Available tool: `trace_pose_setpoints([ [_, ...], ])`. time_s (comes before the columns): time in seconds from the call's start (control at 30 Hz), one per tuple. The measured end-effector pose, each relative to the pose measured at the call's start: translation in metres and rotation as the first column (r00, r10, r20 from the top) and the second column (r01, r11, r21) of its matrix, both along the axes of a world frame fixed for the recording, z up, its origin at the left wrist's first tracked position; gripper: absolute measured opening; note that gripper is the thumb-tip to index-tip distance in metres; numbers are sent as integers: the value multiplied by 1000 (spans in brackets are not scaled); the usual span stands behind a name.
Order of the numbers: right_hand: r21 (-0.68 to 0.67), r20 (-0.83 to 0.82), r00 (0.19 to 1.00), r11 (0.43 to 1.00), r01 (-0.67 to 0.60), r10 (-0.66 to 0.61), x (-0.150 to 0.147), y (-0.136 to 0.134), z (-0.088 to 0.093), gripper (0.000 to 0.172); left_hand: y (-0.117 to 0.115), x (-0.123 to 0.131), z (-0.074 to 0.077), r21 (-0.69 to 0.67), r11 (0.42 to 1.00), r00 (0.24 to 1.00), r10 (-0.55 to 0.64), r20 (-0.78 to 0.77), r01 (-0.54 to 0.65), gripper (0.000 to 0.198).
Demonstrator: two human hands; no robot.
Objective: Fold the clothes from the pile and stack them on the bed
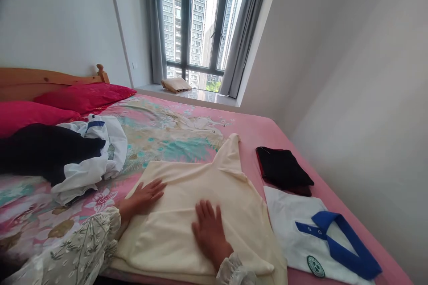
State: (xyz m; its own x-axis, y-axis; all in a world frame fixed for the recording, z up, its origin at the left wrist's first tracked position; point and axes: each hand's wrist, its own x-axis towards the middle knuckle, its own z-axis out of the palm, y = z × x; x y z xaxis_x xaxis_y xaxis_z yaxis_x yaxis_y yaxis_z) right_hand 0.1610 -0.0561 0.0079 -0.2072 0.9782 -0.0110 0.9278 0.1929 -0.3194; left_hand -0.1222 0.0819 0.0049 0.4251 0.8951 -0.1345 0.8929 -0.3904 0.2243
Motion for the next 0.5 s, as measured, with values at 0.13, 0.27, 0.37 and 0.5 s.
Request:
trace_pose_setpoints([
  [0.13, 24, -4, 1000, 1000, -3, 3, 4, 4, -22, 52, 46, -16, -10, 4, 996, 996, 92, -24, -92, 53],
  [0.27, -8, -2, 1000, 1000, -20, 20, 6, 6, -29, 53, 78, -19, -17, 20, 991, 991, 129, -33, -129, 52],
  [0.37, -47, 8, 1000, 998, -30, 30, 8, 10, -34, 54, 92, -15, -16, 71, 974, 975, 219, -39, -216, 53],
  [0.5, -64, 16, 998, 997, -53, 54, 11, 13, -43, 56, 88, 5, -9, 173, 955, 968, 249, -19, -242, 51],
])
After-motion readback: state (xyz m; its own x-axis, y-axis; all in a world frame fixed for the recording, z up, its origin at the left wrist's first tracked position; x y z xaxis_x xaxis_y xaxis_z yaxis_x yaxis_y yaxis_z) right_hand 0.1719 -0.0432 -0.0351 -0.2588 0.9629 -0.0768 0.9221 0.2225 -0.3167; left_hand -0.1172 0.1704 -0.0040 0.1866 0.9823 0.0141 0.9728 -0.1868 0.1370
